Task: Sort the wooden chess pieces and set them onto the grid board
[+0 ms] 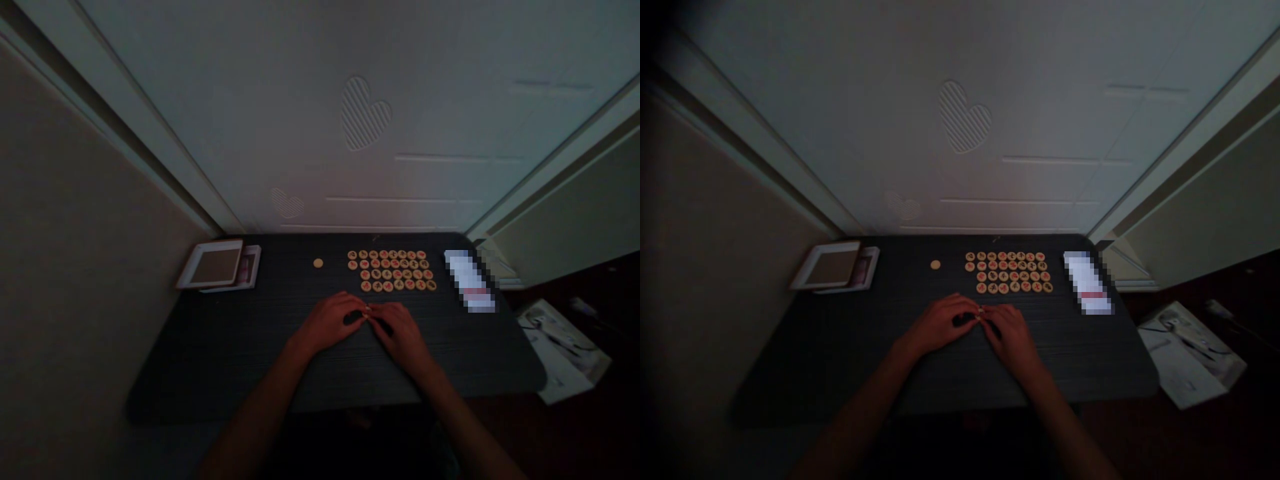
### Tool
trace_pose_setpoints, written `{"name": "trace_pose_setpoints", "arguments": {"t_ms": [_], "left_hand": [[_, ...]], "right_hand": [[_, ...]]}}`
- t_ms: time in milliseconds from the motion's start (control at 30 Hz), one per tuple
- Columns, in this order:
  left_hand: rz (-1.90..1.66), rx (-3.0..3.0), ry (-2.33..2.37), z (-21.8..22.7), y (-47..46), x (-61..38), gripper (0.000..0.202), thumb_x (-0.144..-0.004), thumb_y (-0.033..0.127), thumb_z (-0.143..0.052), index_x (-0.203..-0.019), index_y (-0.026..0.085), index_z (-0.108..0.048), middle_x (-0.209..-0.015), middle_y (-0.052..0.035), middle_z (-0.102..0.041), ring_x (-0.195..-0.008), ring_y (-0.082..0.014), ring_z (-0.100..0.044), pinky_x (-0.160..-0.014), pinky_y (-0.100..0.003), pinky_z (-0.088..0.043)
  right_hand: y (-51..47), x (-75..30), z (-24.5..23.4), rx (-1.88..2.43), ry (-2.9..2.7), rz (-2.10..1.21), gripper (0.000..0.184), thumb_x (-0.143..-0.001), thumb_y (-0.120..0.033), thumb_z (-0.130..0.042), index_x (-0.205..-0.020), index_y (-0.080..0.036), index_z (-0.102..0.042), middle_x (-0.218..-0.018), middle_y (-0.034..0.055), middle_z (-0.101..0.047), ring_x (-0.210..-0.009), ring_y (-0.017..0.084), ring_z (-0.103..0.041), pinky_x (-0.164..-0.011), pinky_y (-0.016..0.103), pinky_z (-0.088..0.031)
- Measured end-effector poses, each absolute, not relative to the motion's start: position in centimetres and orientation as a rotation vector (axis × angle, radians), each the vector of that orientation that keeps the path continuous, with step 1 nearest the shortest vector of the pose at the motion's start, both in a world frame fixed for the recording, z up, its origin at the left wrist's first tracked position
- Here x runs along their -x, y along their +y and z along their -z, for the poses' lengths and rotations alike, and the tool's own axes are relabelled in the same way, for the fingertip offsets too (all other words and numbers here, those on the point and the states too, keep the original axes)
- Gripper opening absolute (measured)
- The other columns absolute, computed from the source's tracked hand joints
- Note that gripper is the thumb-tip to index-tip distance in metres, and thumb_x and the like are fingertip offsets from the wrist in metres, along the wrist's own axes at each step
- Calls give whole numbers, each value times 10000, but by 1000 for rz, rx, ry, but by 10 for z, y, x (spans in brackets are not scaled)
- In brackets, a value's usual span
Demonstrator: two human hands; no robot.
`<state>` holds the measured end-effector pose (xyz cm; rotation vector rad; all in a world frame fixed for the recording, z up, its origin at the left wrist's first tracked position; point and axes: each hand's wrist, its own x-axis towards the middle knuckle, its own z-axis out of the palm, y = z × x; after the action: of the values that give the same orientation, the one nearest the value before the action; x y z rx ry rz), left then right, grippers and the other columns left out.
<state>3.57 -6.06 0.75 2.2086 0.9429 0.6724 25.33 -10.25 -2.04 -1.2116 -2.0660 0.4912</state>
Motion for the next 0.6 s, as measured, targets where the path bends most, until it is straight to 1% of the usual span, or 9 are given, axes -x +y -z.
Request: {"name": "trace_pose_setpoints", "arguments": {"t_ms": [133, 200, 300, 433, 600], "left_hand": [[-667, -2298, 989, -7, -62, -37, 202, -927, 236, -607, -1101, 276, -702, -1169, -12, -732, -1116, -198, -656, -1131, -418, -405], [-649, -2351, 1054, -7, -63, -37, 193, -934, 253, -605, -1097, 280, -705, -1155, -15, -737, -1102, -206, -659, -1130, -428, -399], [-664, -2408, 1209, -5, -61, -35, 187, -963, 278, -578, -1097, 278, -707, -1147, -26, -738, -1086, -220, -655, -1096, -430, -418], [-720, -2417, 1457, 1, -53, -31, 209, -991, 284, -541, -1103, 276, -718, -1134, -37, -737, -1035, -234, -653, -1013, -425, -460], [-754, -2441, 1609, 6, -45, -34, 287, -998, 279, -521, -1234, 264, -682, -1193, -60, -701, -1059, -248, -622, -967, -412, -486]], "right_hand": [[-102, -253, 19, 1192, -2055, -473, 266, -952, -187, -600, -1184, -283, -687, -1168, 68, -718, -1089, 256, -648, -966, 488, -525], [-103, -253, 18, 1204, -2034, -462, 266, -951, -191, -591, -1180, -282, -692, -1154, 74, -713, -1075, 254, -651, -958, 478, -536], [-104, -252, 17, 1230, -1984, -463, 249, -957, -198, -575, -1164, -272, -692, -1111, 77, -710, -1052, 245, -654, -947, 452, -550], [-105, -253, 15, 1237, -1954, -479, 210, -967, -208, -563, -1127, -258, -689, -1065, 76, -710, -1034, 241, -653, -943, 436, -553], [-104, -253, 15, 1241, -1943, -502, 190, -973, -229, -553, -1106, -257, -686, -1047, 74, -715, -1006, 241, -659, -924, 441, -557]]}}
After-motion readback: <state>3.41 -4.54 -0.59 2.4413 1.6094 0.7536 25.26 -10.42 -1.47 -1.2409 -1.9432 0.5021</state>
